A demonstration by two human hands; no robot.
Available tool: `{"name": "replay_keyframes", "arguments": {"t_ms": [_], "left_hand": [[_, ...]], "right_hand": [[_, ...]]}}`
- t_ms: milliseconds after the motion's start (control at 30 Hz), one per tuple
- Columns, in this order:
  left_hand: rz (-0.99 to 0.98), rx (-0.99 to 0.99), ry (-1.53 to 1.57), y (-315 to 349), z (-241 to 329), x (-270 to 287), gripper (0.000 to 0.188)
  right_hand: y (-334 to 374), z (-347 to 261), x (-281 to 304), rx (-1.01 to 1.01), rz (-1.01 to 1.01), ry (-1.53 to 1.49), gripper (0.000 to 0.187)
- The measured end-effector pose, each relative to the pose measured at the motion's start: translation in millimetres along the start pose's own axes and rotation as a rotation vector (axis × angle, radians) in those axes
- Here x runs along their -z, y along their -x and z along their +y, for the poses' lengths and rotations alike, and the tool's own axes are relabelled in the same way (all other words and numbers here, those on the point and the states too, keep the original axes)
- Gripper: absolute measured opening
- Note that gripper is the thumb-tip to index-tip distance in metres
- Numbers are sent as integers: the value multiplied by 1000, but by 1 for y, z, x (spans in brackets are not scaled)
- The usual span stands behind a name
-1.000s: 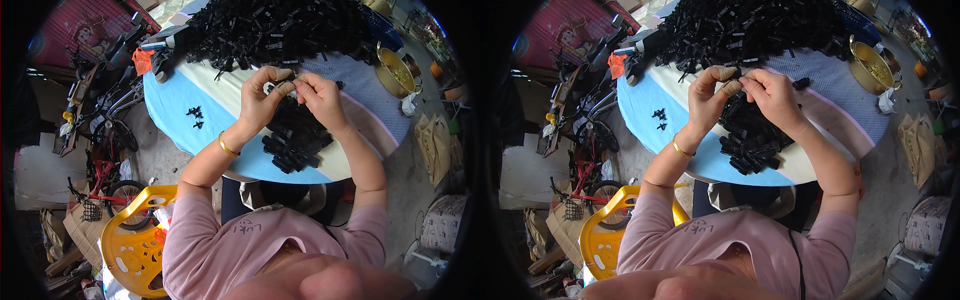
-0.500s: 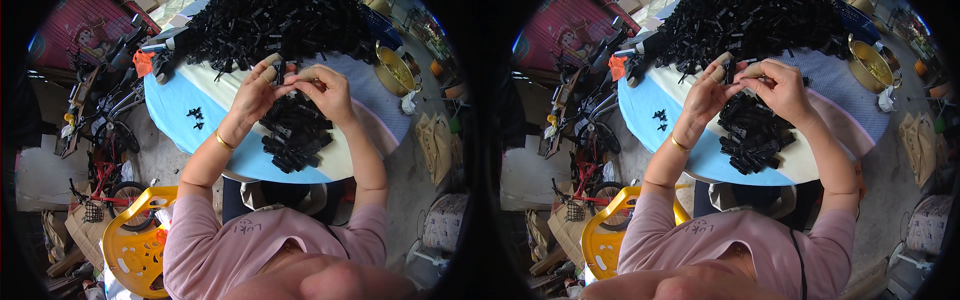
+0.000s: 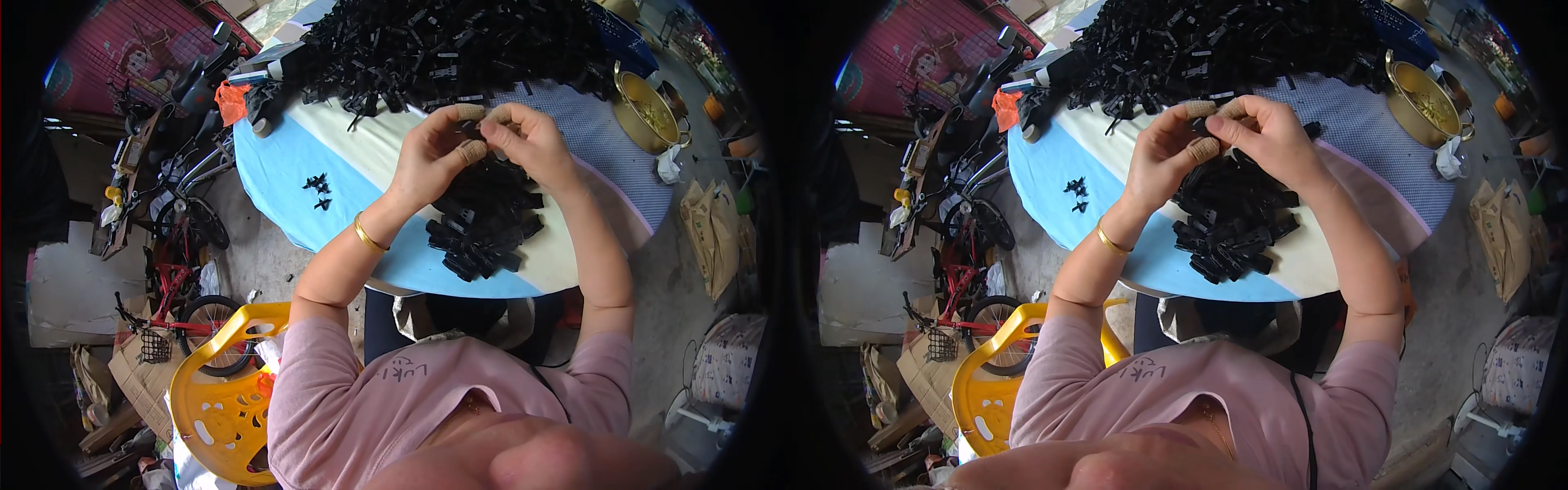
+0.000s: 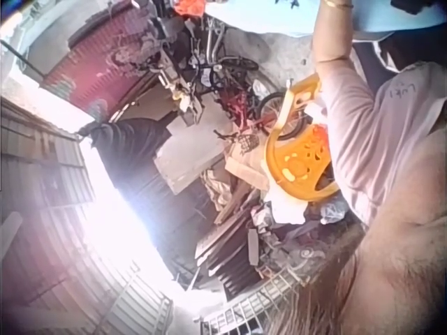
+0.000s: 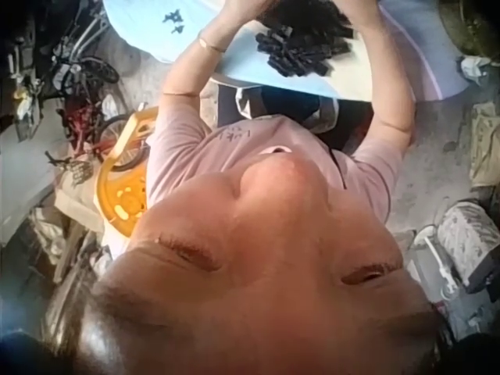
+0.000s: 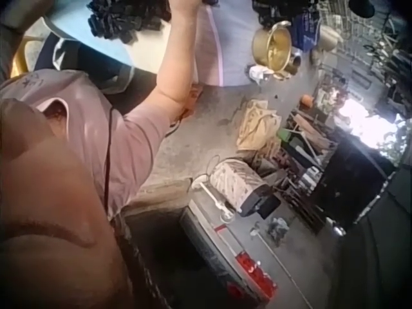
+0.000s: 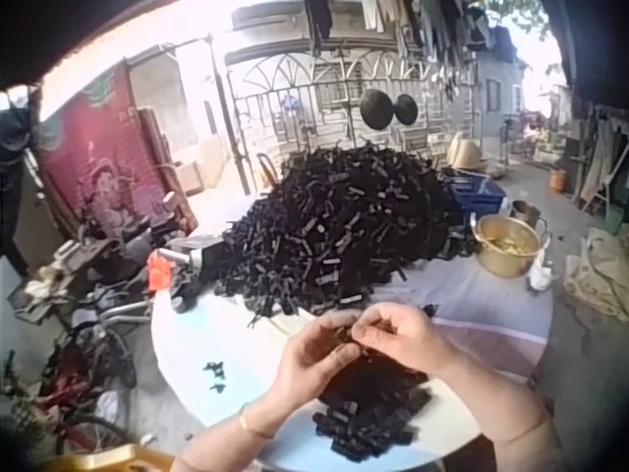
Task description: Manually assembling small black plastic components at a workstation.
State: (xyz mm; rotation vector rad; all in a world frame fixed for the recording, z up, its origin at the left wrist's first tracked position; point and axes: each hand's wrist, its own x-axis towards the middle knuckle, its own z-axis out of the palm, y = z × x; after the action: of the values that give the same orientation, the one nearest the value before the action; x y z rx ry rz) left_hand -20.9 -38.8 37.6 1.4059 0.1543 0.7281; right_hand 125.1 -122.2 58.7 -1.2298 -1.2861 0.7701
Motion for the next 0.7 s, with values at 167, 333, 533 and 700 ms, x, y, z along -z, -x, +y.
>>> {"name": "replay_keyframes", "arguments": {"t_ms": [167,333,533,700], "left_hand": [[40,-26,31,-3,0,5,36],[141,-138,-147,1,1,-2,28],[203,-379,-338,4,-3,-3,23],[184,-468,-515,4,-3,-1,25]], "right_hand": [[2,-1,-2,-55,-36,23,15],[4,-5,-4,-87,-37,49,15],[7,-2,-17,5,47,107,14],[7,-1,-17,157,63,234,13]]}}
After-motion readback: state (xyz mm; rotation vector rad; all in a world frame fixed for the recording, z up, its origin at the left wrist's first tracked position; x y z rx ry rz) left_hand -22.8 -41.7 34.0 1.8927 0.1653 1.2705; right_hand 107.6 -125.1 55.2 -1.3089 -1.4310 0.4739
